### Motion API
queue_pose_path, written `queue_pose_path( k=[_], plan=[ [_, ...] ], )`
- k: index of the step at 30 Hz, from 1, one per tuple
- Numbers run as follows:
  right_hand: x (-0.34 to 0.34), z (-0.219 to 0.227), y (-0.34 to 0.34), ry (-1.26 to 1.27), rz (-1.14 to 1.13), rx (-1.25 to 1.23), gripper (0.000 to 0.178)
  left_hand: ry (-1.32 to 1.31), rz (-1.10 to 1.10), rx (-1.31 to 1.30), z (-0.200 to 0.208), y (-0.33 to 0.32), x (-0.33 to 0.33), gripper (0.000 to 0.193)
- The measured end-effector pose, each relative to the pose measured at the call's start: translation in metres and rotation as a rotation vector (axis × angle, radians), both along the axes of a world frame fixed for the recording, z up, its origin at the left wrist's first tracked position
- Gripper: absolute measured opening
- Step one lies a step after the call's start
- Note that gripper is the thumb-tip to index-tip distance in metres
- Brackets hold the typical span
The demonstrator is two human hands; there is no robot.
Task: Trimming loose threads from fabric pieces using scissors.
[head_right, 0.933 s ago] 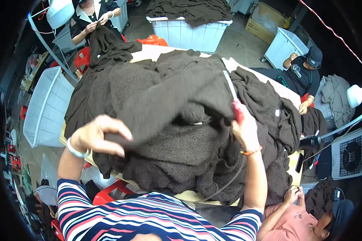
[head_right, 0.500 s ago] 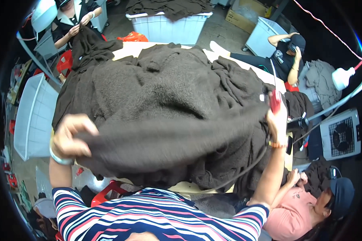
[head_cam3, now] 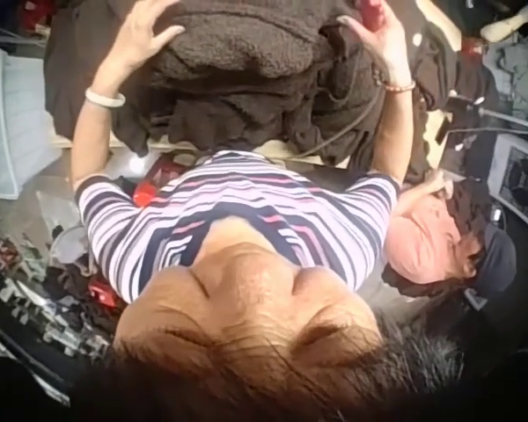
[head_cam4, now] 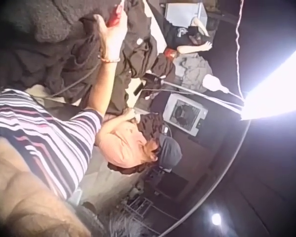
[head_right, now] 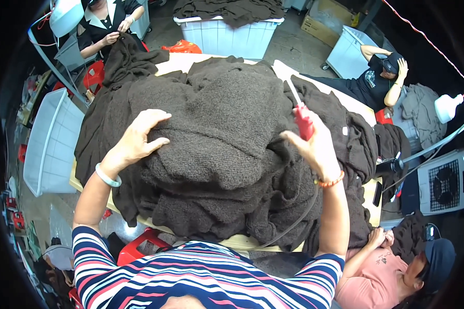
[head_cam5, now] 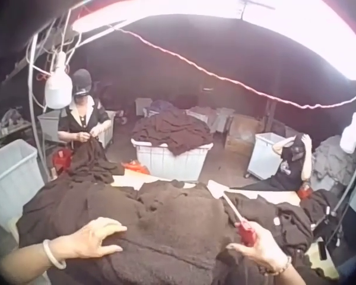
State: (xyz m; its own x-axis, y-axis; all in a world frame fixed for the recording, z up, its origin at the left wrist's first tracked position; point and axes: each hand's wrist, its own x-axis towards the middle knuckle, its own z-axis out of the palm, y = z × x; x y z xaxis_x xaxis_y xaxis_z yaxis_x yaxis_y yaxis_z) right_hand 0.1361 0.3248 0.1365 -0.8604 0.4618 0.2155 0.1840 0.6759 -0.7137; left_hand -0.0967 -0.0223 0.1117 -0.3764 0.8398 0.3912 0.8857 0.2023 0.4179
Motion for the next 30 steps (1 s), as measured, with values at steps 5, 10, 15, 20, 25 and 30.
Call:
queue_pose_path(
  k=[5, 10, 15, 20, 25, 30],
  plan=[
    [0.010, -0.007, -0.033, -0.014, 0.183, 0.148, 0.069, 0.033, 0.045, -0.020, -0.016, 0.020, -0.009, 0.040],
    [0.025, -0.035, -0.012, 0.072, 0.130, 0.169, 0.067, -0.029, 0.302, 0.169, -0.013, 0.029, -0.066, 0.012],
    [0.042, -0.022, -0.030, -0.026, 0.037, -0.064, 0.065, 0.226, 0.620, 0.315, 0.030, -0.007, -0.150, 0.019],
    [0.076, -0.046, -0.077, -0.144, 0.193, 0.254, 0.066, 0.334, -0.001, 0.217, 0.012, -0.003, -0.009, 0.034],
    [0.066, -0.088, -0.106, -0.021, 0.165, 0.249, 0.063, 0.326, -0.206, -0.303, -0.030, -0.050, 0.044, 0.084],
    [0.053, -0.090, -0.097, -0.057, 0.091, 0.172, 0.044, 0.194, -0.015, -0.028, -0.039, -0.060, -0.005, 0.056]
  ],
)
